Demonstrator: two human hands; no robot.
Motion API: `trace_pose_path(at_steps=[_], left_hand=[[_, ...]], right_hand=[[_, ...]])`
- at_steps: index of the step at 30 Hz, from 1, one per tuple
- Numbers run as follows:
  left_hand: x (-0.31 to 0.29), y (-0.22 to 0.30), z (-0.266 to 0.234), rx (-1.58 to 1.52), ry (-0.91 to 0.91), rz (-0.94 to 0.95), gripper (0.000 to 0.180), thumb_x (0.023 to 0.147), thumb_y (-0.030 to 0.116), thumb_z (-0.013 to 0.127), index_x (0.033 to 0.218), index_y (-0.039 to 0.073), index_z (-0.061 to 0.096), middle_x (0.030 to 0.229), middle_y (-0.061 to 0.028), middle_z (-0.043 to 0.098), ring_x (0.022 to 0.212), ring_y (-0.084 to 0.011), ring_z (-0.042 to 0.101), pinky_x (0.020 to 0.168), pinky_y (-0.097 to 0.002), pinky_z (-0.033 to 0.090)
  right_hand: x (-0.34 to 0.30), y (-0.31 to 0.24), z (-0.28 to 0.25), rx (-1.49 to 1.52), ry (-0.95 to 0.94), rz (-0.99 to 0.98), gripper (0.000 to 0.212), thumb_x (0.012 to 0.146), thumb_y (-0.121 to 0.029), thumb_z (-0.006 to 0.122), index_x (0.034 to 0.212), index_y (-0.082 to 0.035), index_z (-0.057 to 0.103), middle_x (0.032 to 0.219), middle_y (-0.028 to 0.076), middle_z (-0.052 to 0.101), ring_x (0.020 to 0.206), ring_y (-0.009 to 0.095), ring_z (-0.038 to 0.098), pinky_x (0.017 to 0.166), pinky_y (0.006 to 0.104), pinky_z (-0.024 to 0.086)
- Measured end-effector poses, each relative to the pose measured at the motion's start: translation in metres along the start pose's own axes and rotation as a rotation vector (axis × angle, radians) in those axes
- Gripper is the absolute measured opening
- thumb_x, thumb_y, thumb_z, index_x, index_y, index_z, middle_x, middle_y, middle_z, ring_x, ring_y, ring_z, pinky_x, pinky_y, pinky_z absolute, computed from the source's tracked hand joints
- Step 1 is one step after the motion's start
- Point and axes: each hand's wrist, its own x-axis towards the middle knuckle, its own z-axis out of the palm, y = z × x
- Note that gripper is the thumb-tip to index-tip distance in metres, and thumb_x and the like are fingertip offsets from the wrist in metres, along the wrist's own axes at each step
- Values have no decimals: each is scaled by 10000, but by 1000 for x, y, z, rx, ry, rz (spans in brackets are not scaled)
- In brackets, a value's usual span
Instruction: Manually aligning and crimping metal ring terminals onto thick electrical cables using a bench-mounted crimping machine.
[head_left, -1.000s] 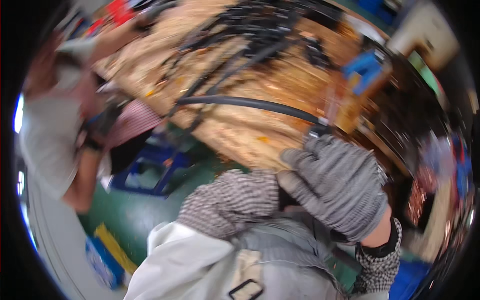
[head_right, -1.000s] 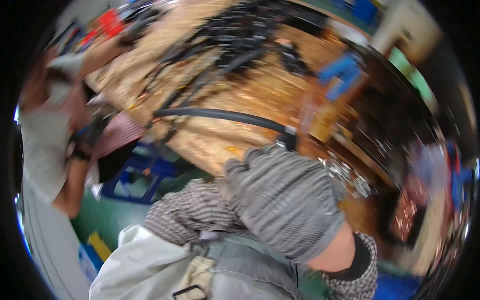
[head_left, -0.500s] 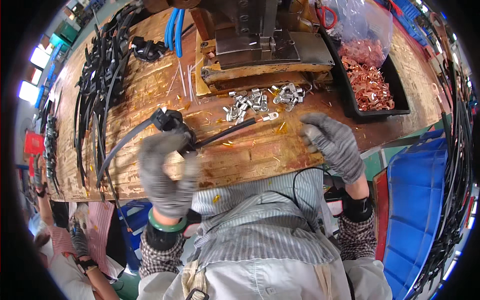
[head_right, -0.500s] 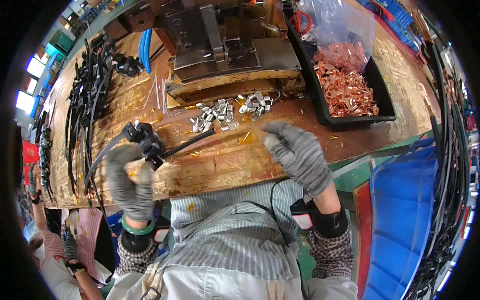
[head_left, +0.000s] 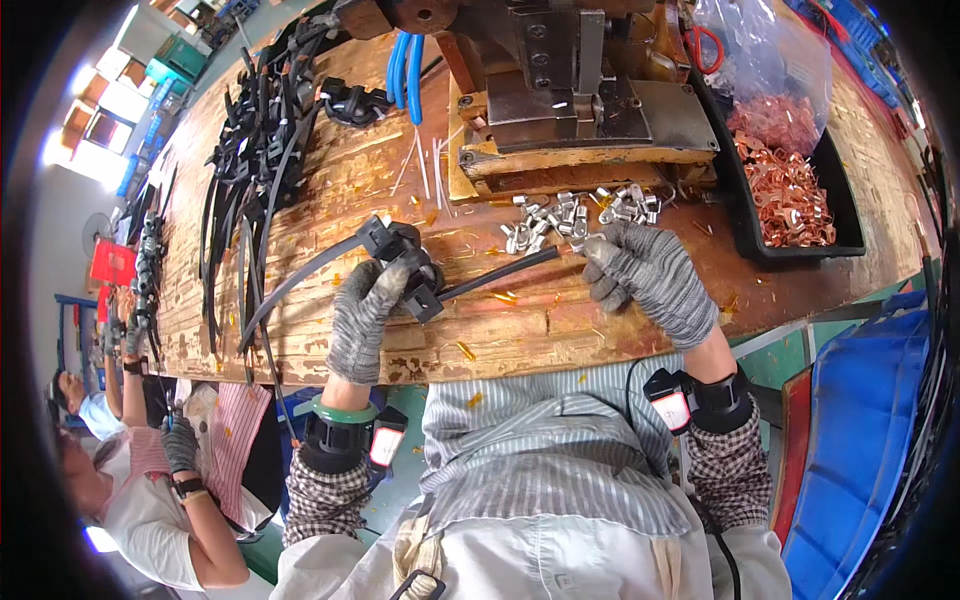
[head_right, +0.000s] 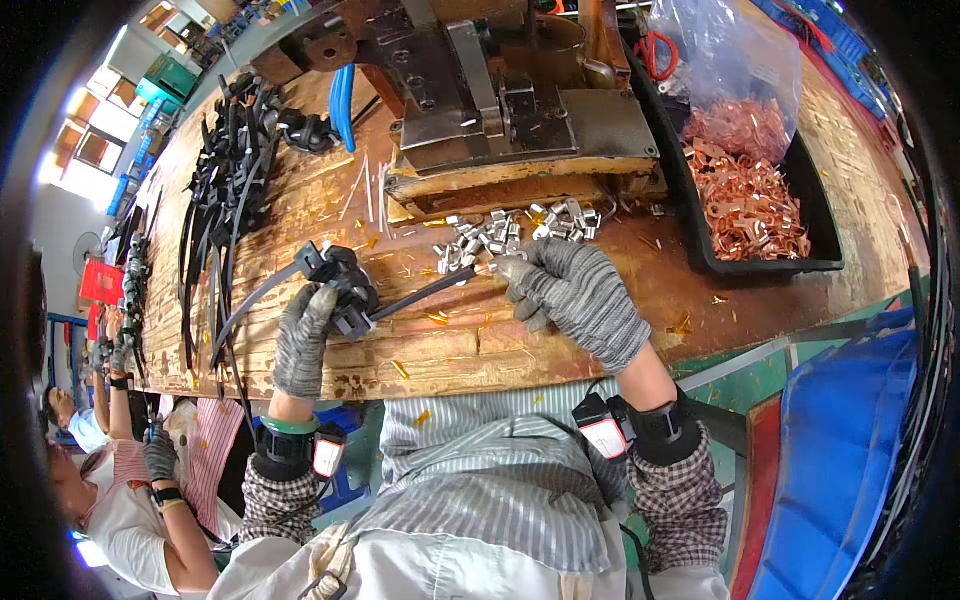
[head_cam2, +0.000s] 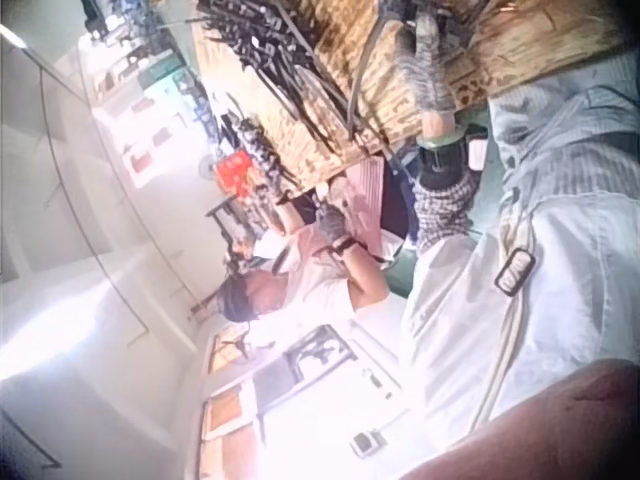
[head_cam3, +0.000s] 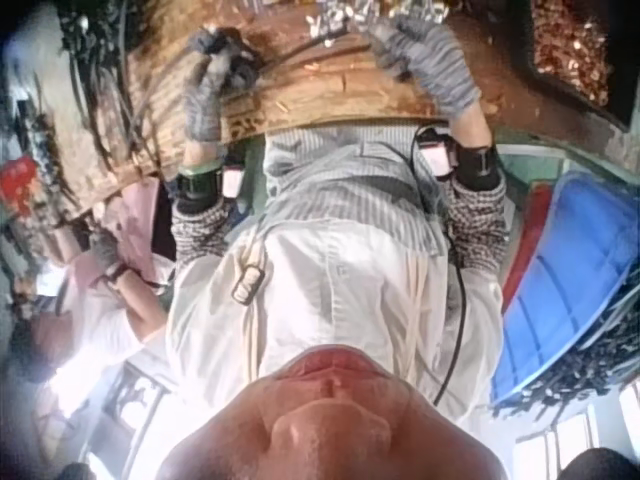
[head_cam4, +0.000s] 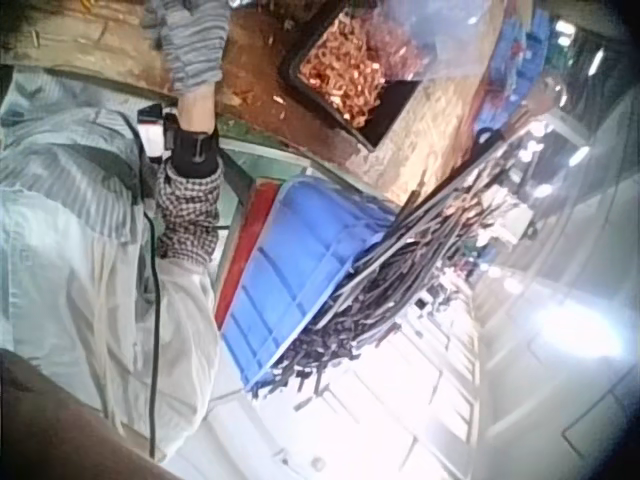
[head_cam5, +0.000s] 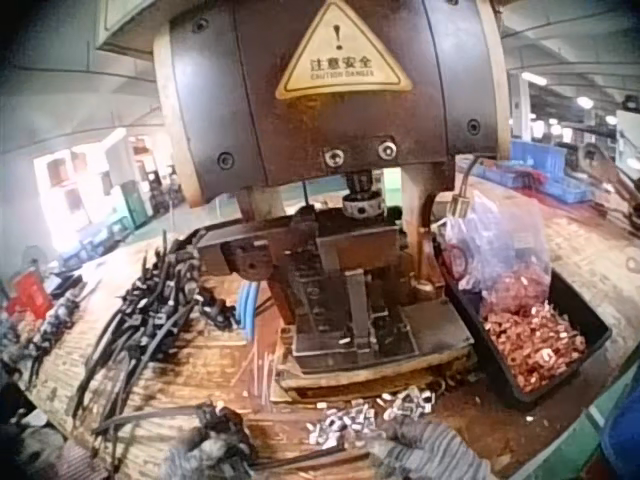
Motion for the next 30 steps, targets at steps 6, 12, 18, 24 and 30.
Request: trace_pose_path(at_steps=[6, 12, 18, 24, 30], left_hand=[[5, 10, 4, -50, -90, -162, 392, 713, 207, 720, 1022, 15, 574, 929, -41, 608, 846, -116, 570, 743, -232, 456], [-26, 25, 24, -390, -110, 19, 539, 656, 143, 761, 1104, 51, 477, 1016, -52, 554, 901, -167, 563, 748, -286, 512], [-18, 90, 36, -348, -54, 322, 499, 675, 111, 730, 1091, 23, 469, 878, -93, 587, 751, -218, 622, 617, -294, 547], [27, 100, 35, -415, -83, 404, 372, 763, 179, 664, 1063, 17, 514, 919, -69, 571, 741, -177, 587, 679, -296, 506], [59, 91, 30, -430, -101, 350, 339, 801, 199, 634, 1059, 3, 535, 947, -83, 584, 746, -175, 588, 709, -297, 510]], right_hand=[[-2, -3, 1, -59, 38, -22, 260, 798, -258, 635, 786, -3, 587, 593, 18, 536, 489, 75, 517, 418, 194, 406], [-19, 0, -11, 76, -33, -5, 209, 819, -218, 611, 769, -20, 569, 555, 4, 503, 457, 74, 462, 406, 210, 354], [-23, -45, -20, -51, -34, -230, 300, 870, -325, 526, 793, -37, 564, 555, -11, 502, 466, 61, 462, 435, 202, 371], [10, -73, -29, -49, 23, -292, 221, 842, -251, 575, 789, -37, 571, 541, -11, 496, 450, 56, 461, 411, 189, 364], [28, -88, -39, -79, -52, -216, 213, 831, -247, 585, 783, -39, 583, 535, -22, 496, 423, 52, 452, 370, 185, 371]])
